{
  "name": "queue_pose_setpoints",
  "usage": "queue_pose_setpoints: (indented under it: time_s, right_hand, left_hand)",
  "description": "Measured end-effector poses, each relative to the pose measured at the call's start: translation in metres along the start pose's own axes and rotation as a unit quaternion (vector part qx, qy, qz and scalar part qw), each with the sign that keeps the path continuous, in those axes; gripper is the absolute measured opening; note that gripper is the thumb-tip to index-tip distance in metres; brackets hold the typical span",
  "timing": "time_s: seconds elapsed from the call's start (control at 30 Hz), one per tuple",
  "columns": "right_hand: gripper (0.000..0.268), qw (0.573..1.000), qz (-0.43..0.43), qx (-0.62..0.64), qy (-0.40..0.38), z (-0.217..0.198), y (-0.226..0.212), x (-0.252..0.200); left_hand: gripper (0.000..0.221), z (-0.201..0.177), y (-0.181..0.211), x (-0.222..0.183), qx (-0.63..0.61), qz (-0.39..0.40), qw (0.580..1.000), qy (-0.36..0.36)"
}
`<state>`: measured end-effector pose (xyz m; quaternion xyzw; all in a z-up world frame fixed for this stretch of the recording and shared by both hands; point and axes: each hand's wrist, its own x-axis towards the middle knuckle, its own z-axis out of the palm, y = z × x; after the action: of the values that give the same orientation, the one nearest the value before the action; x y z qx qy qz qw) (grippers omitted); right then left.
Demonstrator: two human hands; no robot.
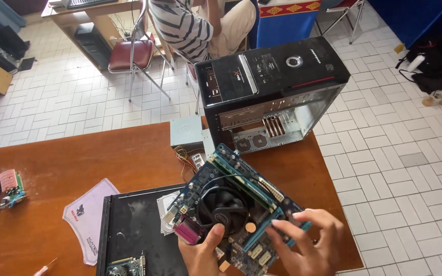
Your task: Installing a CPU cooler onto a motherboard and inspecting the assembly on a workbench.
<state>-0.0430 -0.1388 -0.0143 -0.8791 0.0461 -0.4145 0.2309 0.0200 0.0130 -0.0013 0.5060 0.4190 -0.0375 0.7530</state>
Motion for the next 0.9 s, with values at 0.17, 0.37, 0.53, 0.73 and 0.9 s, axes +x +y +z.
queue_pose_setpoints:
  time_s: [0.17,0.37,0.53,0.73,0.9]
  right_hand:
    - [0.036,1.000,-0.008,-0.005,-0.012,0.009,-0.016,0.009]
    - [0.035,0.999,-0.021,-0.010,-0.040,0.007,-0.009,0.014]
    - [0.035,0.997,-0.027,-0.014,-0.067,0.007,-0.008,0.007]
    - [0.034,0.996,-0.035,-0.024,-0.084,0.006,-0.006,0.003]
    - [0.034,0.993,-0.047,-0.027,-0.100,0.008,-0.006,0.001]
  left_hand:
    - [0.098,0.001,-0.006,-0.003,-0.002,-0.002,1.000,-0.009]
    - [0.096,0.008,0.004,-0.024,-0.008,-0.014,1.000,-0.009]
    - [0.094,0.004,-0.001,-0.027,-0.009,-0.026,1.000,-0.006]
    - [0.093,0.007,0.010,-0.040,-0.010,-0.033,0.999,-0.018]
    - [0.091,0.000,0.005,-0.036,-0.016,-0.038,0.999,-0.022]
